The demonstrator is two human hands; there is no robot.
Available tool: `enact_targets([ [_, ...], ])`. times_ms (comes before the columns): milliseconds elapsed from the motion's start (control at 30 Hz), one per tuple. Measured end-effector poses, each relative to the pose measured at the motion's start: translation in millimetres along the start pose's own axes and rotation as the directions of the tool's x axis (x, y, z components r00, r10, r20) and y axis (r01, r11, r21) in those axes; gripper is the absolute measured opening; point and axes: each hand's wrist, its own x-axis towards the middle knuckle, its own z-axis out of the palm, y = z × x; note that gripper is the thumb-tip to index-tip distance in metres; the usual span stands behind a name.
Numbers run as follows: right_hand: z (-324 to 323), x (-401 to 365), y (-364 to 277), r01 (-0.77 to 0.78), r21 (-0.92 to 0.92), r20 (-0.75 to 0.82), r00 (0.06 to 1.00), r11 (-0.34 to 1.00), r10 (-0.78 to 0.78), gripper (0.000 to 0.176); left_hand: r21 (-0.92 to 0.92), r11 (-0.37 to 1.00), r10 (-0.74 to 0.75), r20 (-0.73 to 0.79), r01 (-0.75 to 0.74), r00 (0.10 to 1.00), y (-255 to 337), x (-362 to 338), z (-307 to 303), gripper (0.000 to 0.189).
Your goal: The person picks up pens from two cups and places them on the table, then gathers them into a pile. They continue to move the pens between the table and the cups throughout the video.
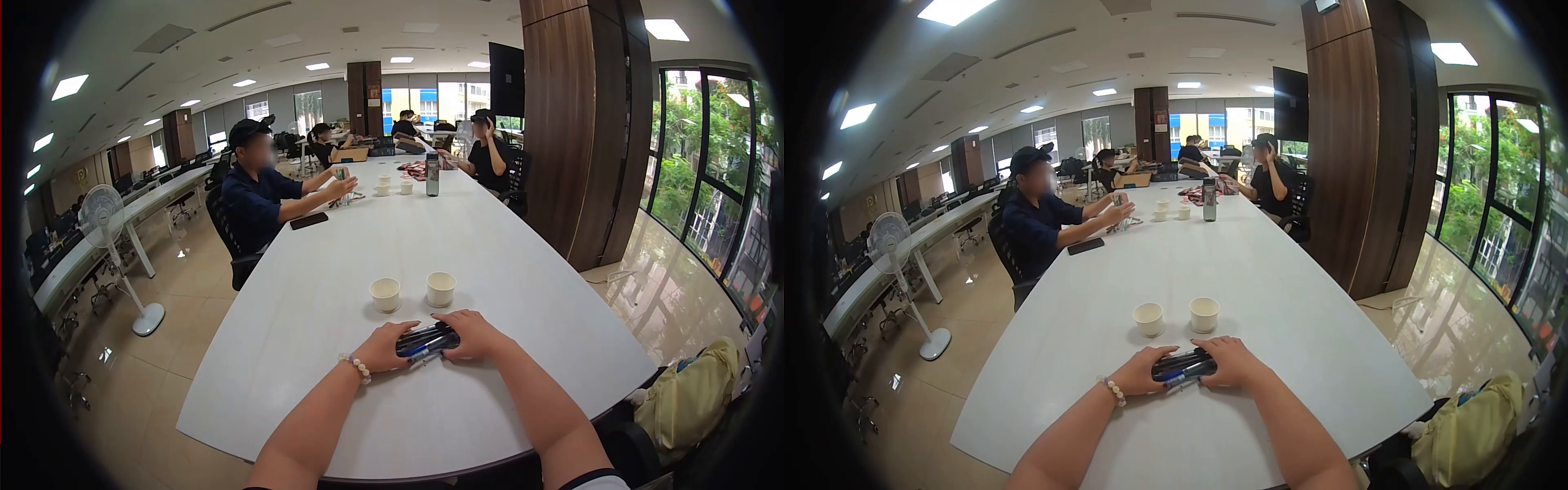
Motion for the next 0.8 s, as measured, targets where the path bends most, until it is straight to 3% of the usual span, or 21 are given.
enact_targets([
  [33, -2.0, -0.3, -4.1, 0.019, -0.077, 0.034, 0.999, 0.997, -0.016, 0.076, 0.000, 1.000, 0.000, 0.005, 0.000, 1.000, 4.0, -1.2, -0.8, 0.072],
  [133, -10.6, -4.2, -14.6, -0.041, -0.032, 0.085, 0.995, 0.999, 0.043, 0.066, 0.016, 0.999, -0.042, 0.005, 0.042, 0.999, 7.8, -2.1, 0.3, 0.066],
  [200, -10.3, -4.3, -9.8, -0.047, 0.000, 0.074, 0.996, 0.999, 0.046, 0.060, -0.229, 0.972, -0.044, 0.002, 0.043, 0.999, -0.7, -1.1, 3.6, 0.059],
  [267, -6.0, -4.8, 0.8, -0.052, 0.032, 0.071, 0.996, 0.998, 0.050, 0.054, -0.250, 0.967, -0.058, -0.051, 0.044, 0.997, 0.7, -2.4, 1.6, 0.056],
  [333, -1.6, -5.7, 11.8, 0.018, 0.147, -0.058, 0.998, 0.989, -0.009, 0.046, -0.272, 0.961, -0.076, -0.100, 0.047, 0.992, -1.0, -3.1, 1.5, 0.053],
  [500, 2.5, -5.9, 11.6, -0.022, 0.042, -0.136, 0.990, 0.999, 0.027, 0.041, -0.118, 0.991, -0.095, -0.281, 0.063, 0.955, -13.5, -1.3, 9.3, 0.044],
  [633, 10.9, -3.1, 18.7, 0.014, -0.132, -0.197, 0.979, 0.991, -0.041, 0.037, -0.066, 0.997, -0.046, -0.217, 0.032, 0.975, -14.5, -1.1, 5.9, 0.044],
  [800, 18.9, -2.2, 19.3, -0.003, -0.112, -0.277, 0.960, 0.994, -0.028, 0.033, 0.018, 0.995, -0.094, -0.177, 0.099, 0.980, -16.4, -2.2, 7.4, 0.059],
])
